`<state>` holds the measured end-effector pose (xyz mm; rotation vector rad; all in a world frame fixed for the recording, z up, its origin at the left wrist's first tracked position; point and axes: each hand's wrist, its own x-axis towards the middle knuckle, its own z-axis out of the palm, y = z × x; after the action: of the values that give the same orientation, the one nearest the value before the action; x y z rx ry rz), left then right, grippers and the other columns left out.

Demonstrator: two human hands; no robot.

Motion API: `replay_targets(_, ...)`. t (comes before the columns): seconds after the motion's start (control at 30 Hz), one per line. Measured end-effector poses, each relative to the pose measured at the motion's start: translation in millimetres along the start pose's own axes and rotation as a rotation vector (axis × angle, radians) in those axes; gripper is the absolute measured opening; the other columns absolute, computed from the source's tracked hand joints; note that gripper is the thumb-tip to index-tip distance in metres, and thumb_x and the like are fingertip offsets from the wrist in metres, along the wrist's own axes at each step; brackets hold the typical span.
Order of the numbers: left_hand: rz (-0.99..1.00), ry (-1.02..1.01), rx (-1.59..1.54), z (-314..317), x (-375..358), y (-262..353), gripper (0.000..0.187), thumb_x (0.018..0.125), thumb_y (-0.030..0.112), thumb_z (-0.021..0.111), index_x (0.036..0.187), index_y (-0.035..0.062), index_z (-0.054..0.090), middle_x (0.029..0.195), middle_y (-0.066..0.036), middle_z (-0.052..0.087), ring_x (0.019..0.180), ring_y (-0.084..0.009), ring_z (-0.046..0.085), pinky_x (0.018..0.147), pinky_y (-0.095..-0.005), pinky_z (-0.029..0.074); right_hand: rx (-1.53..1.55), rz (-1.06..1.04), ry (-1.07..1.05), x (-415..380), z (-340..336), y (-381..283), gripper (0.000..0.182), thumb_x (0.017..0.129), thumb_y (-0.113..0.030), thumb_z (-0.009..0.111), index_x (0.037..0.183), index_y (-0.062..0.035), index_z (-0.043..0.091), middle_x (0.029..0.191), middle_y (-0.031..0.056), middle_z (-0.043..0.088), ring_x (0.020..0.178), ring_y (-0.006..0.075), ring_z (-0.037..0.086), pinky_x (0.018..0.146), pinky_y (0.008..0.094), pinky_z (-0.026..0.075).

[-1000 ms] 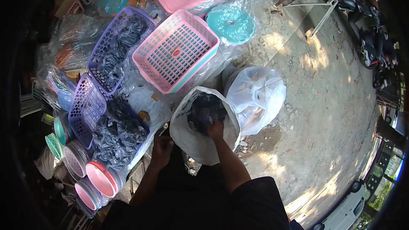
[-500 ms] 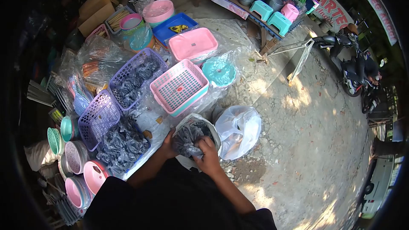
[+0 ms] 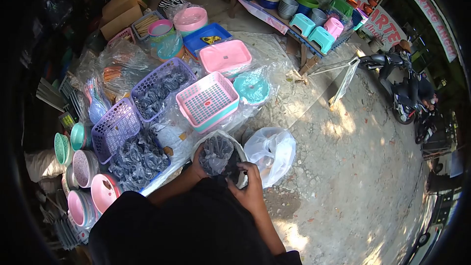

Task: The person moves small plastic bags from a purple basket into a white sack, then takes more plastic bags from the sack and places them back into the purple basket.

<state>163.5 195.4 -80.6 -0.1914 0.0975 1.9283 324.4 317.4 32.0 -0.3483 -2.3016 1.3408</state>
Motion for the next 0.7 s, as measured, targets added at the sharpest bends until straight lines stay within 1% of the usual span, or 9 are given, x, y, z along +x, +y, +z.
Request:
replay_targets(0.17,0.045,-0.024,0.047,3.3,0.2,3.8,0.051,0.098,0.043,0.038,0.129,0.0070,0.055,0.127,-0.015,0.059,0.117,-0.0324,0.057,0.104,-0.0509,0.042,0.008,0.006,0.026,-0.4,-3.9,-4.4,0.046,0.068,-0.003,0.079,0.108,-0.0018,0.057,0.102,0.0108,0.058,0.092,0.0225,0.058,0.081,0.0323,0.046)
replay_targets(0.33,0.071,-0.065,0.107,3.3,-4.3,7.9,0.051,0.098,0.042,0.037,0.130,0.0060,0.054,0.127,-0.016,0.059,0.117,-0.0329,0.057,0.105,-0.0508,0.042,0.044,0.023,0.003,1.0,1.6,-7.0,0.041,0.068,-0.004,0.079,0.104,-0.0015,0.059,0.101,0.0105,0.058,0.092,0.0231,0.058,0.080,0.0324,0.046)
replay_targets(0.4,0.065,0.000,0.149,4.0,-9.2,7.6,0.051,0.098,0.042,0.036,0.130,0.0055,0.053,0.127,-0.016,0.059,0.118,-0.0327,0.057,0.105,-0.0504,0.042,0.054,0.001,0.016,0.8,5.2,-5.8,0.043,0.068,-0.003,0.079,0.106,-0.0015,0.058,0.103,0.0105,0.058,0.095,0.0234,0.057,0.081,0.0327,0.046)
replay_targets(0.43,0.066,0.006,0.152,4.9,-12.4,7.3,0.051,0.098,0.042,0.036,0.130,0.0055,0.053,0.127,-0.016,0.059,0.118,-0.0327,0.057,0.105,-0.0504,0.042,0.066,0.015,0.021,1.2,6.4,-8.2,0.046,0.068,-0.004,0.080,0.108,-0.0017,0.058,0.107,0.0128,0.057,0.100,0.0268,0.056,0.084,0.0349,0.046)
replay_targets(0.47,0.064,0.012,0.188,6.8,-14.7,7.7,0.052,0.098,0.043,0.037,0.131,0.0054,0.053,0.128,-0.016,0.058,0.118,-0.0325,0.057,0.105,-0.0503,0.042,0.072,0.017,0.023,2.0,7.9,-11.8,0.046,0.068,-0.004,0.080,0.108,-0.0017,0.058,0.107,0.0128,0.057,0.100,0.0268,0.056,0.084,0.0349,0.046)
replay_targets(0.53,0.063,0.015,0.228,7.4,-16.0,8.9,0.053,0.098,0.043,0.037,0.131,0.0052,0.052,0.128,-0.016,0.058,0.118,-0.0323,0.057,0.105,-0.0501,0.042,-0.055,-0.069,0.136,5.6,10.9,-19.7,0.050,0.067,-0.006,0.081,0.111,-0.0021,0.058,0.112,0.0159,0.056,0.105,0.0310,0.056,0.088,0.0380,0.046)
replay_targets(0.57,0.062,0.032,0.214,5.6,-17.0,8.5,0.053,0.098,0.044,0.037,0.132,0.0051,0.052,0.128,-0.016,0.058,0.118,-0.0322,0.057,0.105,-0.0497,0.042,-0.052,-0.070,0.137,7.4,12.4,-23.2,0.050,0.067,-0.006,0.081,0.111,-0.0021,0.058,0.112,0.0159,0.056,0.105,0.0310,0.056,0.088,0.0380,0.046)
replay_targets(0.63,0.063,0.052,0.199,9.5,-18.7,7.0,0.054,0.098,0.044,0.037,0.132,0.0050,0.052,0.129,-0.016,0.058,0.118,-0.0320,0.057,0.105,-0.0493,0.042,-0.130,-0.162,0.177,10.5,15.5,-28.0,0.057,0.065,-0.007,0.082,0.117,-0.0018,0.058,0.120,0.0200,0.055,0.114,0.0358,0.054,0.095,0.0416,0.044)
replay_targets(0.7,0.080,0.091,0.184,13.0,-21.3,3.2,0.054,0.098,0.044,0.037,0.133,0.0054,0.052,0.129,-0.015,0.058,0.118,-0.0316,0.057,0.105,-0.0486,0.042,-0.148,-0.197,0.134,14.9,19.3,-28.0,0.061,0.066,-0.011,0.082,0.121,-0.0020,0.057,0.126,0.0209,0.053,0.116,0.0373,0.053,0.096,0.0433,0.044)
